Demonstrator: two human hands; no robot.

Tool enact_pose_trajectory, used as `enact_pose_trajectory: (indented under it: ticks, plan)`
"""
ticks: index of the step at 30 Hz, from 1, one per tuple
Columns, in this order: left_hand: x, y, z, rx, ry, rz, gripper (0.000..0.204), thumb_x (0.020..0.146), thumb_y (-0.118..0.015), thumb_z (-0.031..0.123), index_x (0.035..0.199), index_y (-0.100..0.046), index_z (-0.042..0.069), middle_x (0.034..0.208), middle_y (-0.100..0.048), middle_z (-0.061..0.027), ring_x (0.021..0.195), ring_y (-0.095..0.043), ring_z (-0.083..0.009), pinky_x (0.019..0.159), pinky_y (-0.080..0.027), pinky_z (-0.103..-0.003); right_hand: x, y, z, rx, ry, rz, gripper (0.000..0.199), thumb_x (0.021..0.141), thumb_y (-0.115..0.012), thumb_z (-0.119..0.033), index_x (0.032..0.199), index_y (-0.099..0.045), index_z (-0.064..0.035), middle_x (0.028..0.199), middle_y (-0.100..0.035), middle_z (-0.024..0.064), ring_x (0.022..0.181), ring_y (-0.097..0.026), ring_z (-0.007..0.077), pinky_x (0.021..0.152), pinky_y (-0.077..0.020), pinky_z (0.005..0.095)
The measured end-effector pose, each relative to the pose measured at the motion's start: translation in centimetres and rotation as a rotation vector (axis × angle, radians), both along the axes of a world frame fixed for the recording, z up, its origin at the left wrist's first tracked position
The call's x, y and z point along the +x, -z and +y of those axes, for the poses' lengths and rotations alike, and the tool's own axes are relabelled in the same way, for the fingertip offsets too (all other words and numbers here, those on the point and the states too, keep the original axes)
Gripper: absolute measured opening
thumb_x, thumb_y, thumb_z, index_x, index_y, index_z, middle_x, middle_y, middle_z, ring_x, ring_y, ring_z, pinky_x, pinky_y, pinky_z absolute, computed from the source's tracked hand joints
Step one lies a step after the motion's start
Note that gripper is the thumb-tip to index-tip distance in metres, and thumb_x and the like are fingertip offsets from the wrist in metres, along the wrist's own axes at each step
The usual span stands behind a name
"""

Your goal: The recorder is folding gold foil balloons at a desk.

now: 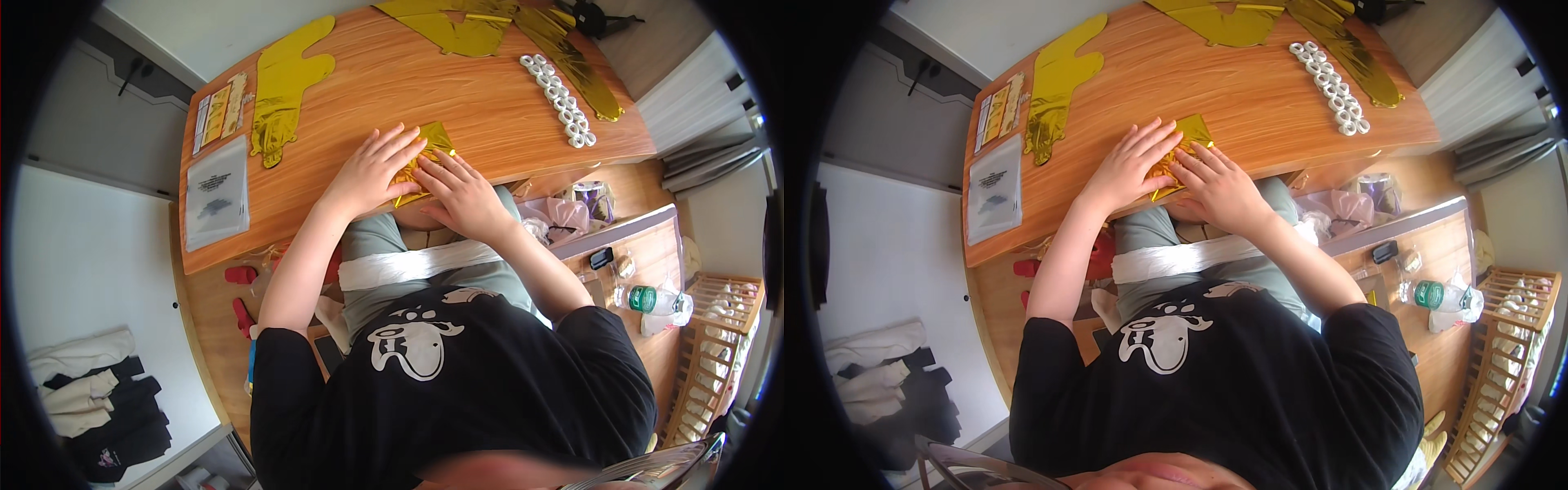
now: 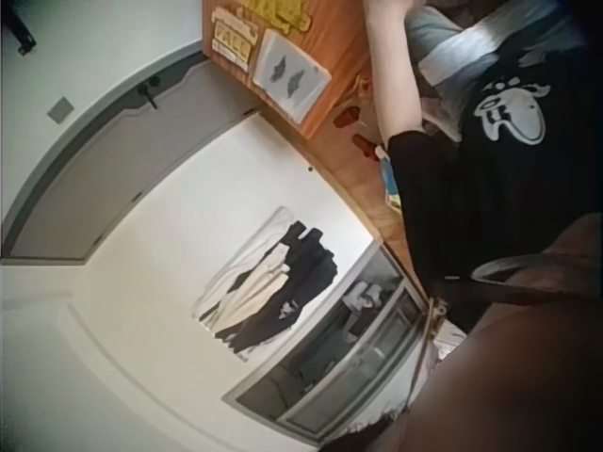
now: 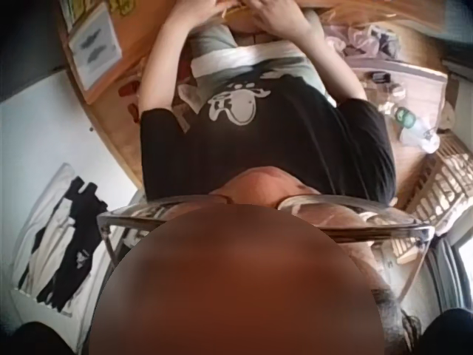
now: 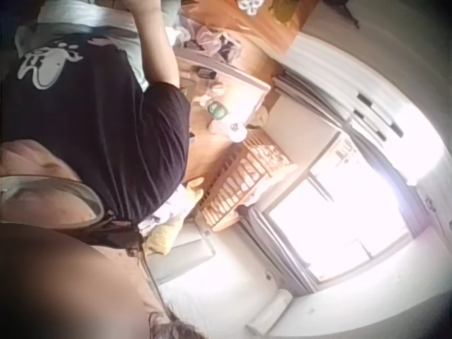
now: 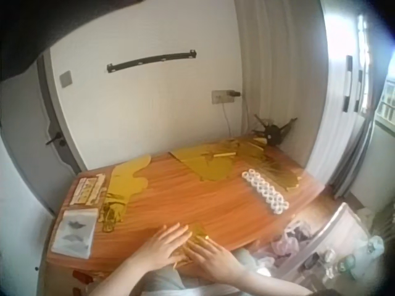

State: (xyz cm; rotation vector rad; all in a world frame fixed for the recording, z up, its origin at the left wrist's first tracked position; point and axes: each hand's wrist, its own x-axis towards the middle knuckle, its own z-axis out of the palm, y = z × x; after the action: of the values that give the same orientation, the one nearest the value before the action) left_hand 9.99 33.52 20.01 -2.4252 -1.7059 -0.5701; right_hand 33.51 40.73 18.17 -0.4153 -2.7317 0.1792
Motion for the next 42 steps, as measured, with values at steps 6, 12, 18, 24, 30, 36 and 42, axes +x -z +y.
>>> enact_pose_trajectory:
  ticks: [6, 12, 18, 24, 30, 36, 42]
  plan:
    - [-0.8, 0.1, 0.8, -0.319, 0.053, 0.032, 0.072, 0.099, -0.062, 0.043, 0.161, -0.037, 0.017, 0.168, -0.035, -0.0086, 0.156, -0.028, -0.0331, 0.127, -0.023, -0.052, 0.8, -1.7, 1.3, -0.534, -0.138, 0.334, 0.045, 0.096, -0.063, -0.007, 0.14, -0.059, -0.0019, 0.144, -0.06, 0.0189, 0.14, -0.051, 0.0414, 0.118, -0.0398, 0.0481]
    - [-0.7, 0.4, 0.9, -0.322, 0.048, 0.053, 0.07, 0.1, -0.061, 0.044, 0.16, -0.039, 0.017, 0.168, -0.034, -0.0086, 0.156, -0.028, -0.0337, 0.126, -0.025, -0.052, 3.7, -2.5, 3.1, -0.515, 0.192, 0.565, 0.031, 0.097, -0.056, 0.005, 0.126, -0.067, 0.0004, 0.128, -0.068, 0.0206, 0.124, -0.063, 0.0375, 0.105, -0.0489, 0.04]
    - [-0.7, 0.4, 1.0, -0.302, 0.07, 0.023, 0.068, 0.1, -0.061, 0.042, 0.159, -0.042, 0.016, 0.167, -0.037, -0.0085, 0.155, -0.029, -0.0338, 0.125, -0.026, -0.051, 3.8, -0.6, 0.9, -0.157, 0.204, 0.42, 0.029, 0.088, -0.072, -0.009, 0.116, -0.071, -0.0036, 0.12, -0.071, 0.0128, 0.113, -0.065, 0.0327, 0.1, -0.0506, 0.0458]
    - [-0.5, 0.1, 0.9, -0.277, 0.068, 0.03, 0.069, 0.1, -0.06, 0.049, 0.157, -0.045, 0.015, 0.163, -0.043, -0.0094, 0.152, -0.035, -0.0332, 0.124, -0.03, -0.05, 3.6, 0.5, 0.1, -0.131, 0.234, 0.371, 0.031, 0.089, -0.072, -0.015, 0.119, -0.07, -0.0055, 0.126, -0.068, 0.0092, 0.121, -0.061, 0.0309, 0.105, -0.045, 0.0474]
    - [-0.3, -0.1, 0.9, -0.294, 0.042, 0.013, 0.069, 0.099, -0.062, 0.048, 0.157, -0.045, 0.014, 0.163, -0.042, -0.0083, 0.153, -0.033, -0.0325, 0.124, -0.029, -0.051, 1.6, -1.6, 1.0, -0.207, 0.389, 0.363, 0.033, 0.088, -0.074, -0.017, 0.12, -0.071, -0.0104, 0.113, -0.067, 0.0057, 0.109, -0.06, 0.0284, 0.098, -0.0447, 0.0429]
    - [-0.4, -0.1, 0.8, -0.29, 0.039, -0.003, 0.075, 0.096, -0.064, 0.049, 0.158, -0.042, 0.014, 0.164, -0.04, -0.01, 0.153, -0.034, -0.0336, 0.124, -0.03, -0.051, -0.1, -2.0, 3.3, -0.12, 0.138, 0.252, 0.028, 0.085, -0.077, -0.021, 0.113, -0.074, -0.0174, 0.117, -0.067, 0.0023, 0.115, -0.059, 0.026, 0.1, -0.0445, 0.0419]
    - [-0.8, 1.0, 0.6, -0.139, 0.103, -0.281, 0.106, 0.086, -0.081, 0.038, 0.166, -0.015, 0.017, 0.166, -0.031, -0.0203, 0.15, -0.037, -0.0387, 0.122, -0.034, -0.052, -1.0, -2.3, 5.2, -0.025, 0.03, 0.332, 0.019, 0.086, -0.076, -0.021, 0.103, -0.077, -0.0151, 0.107, -0.072, 0.0024, 0.11, -0.064, 0.0253, 0.099, -0.0475, 0.0413]
